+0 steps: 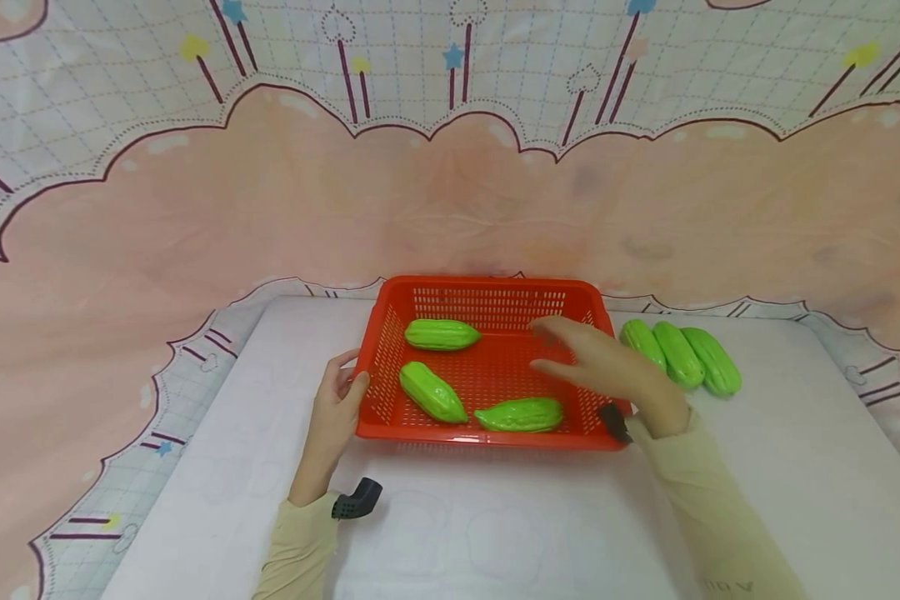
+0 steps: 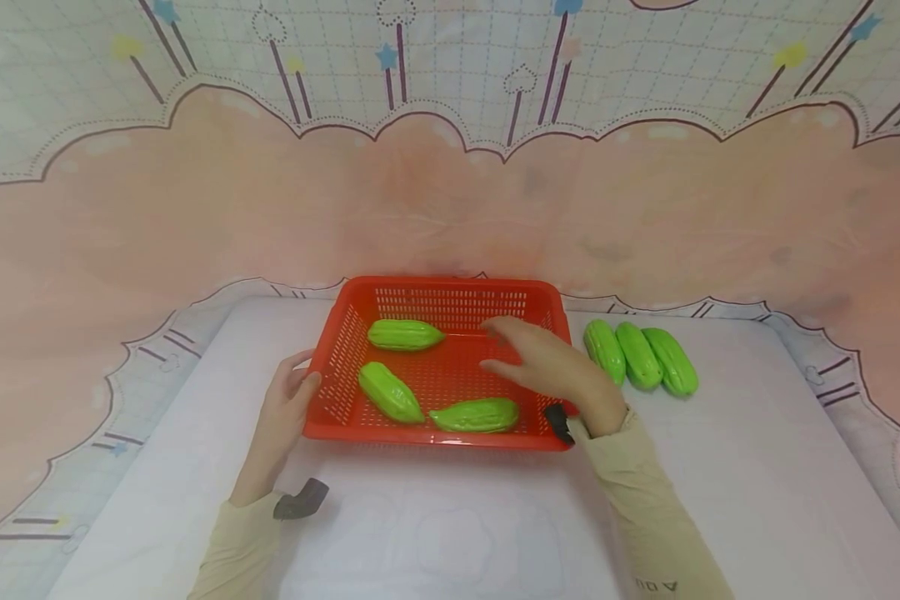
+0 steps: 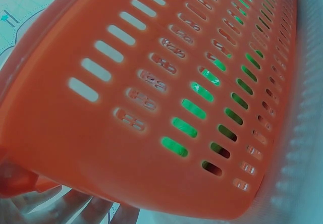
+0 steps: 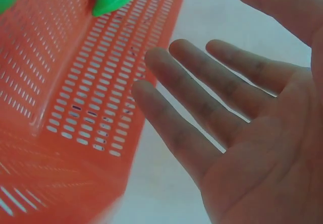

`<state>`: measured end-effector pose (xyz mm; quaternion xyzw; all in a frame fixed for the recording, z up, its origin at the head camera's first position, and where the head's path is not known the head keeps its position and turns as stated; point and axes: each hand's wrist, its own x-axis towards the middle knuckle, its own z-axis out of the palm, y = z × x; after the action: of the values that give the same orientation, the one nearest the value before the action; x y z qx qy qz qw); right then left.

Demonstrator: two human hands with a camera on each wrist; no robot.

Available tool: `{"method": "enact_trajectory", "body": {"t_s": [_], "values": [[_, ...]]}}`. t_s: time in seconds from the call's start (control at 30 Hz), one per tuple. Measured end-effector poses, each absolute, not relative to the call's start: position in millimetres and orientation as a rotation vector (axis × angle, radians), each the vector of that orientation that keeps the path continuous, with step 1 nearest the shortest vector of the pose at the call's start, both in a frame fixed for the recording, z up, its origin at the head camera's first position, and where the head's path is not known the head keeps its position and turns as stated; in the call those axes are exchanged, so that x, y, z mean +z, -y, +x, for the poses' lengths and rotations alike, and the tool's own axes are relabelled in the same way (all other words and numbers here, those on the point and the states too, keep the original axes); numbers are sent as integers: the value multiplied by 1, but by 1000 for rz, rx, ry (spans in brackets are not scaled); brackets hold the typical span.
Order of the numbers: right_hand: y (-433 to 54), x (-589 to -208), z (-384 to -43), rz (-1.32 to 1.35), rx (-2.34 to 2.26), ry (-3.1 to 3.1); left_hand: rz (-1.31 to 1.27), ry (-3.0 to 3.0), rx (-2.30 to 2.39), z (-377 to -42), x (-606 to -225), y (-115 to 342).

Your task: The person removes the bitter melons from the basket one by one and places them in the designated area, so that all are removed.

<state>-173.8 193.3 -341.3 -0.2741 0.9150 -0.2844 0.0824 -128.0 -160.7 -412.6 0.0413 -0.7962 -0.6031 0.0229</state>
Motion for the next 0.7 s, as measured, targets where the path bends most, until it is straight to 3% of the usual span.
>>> {"method": "enact_trajectory", "body": {"t_s": [0.7], "values": [[-181, -357, -187, -867, -751, -2586, 139, 2468, -1860, -128, -413, 160]]}}
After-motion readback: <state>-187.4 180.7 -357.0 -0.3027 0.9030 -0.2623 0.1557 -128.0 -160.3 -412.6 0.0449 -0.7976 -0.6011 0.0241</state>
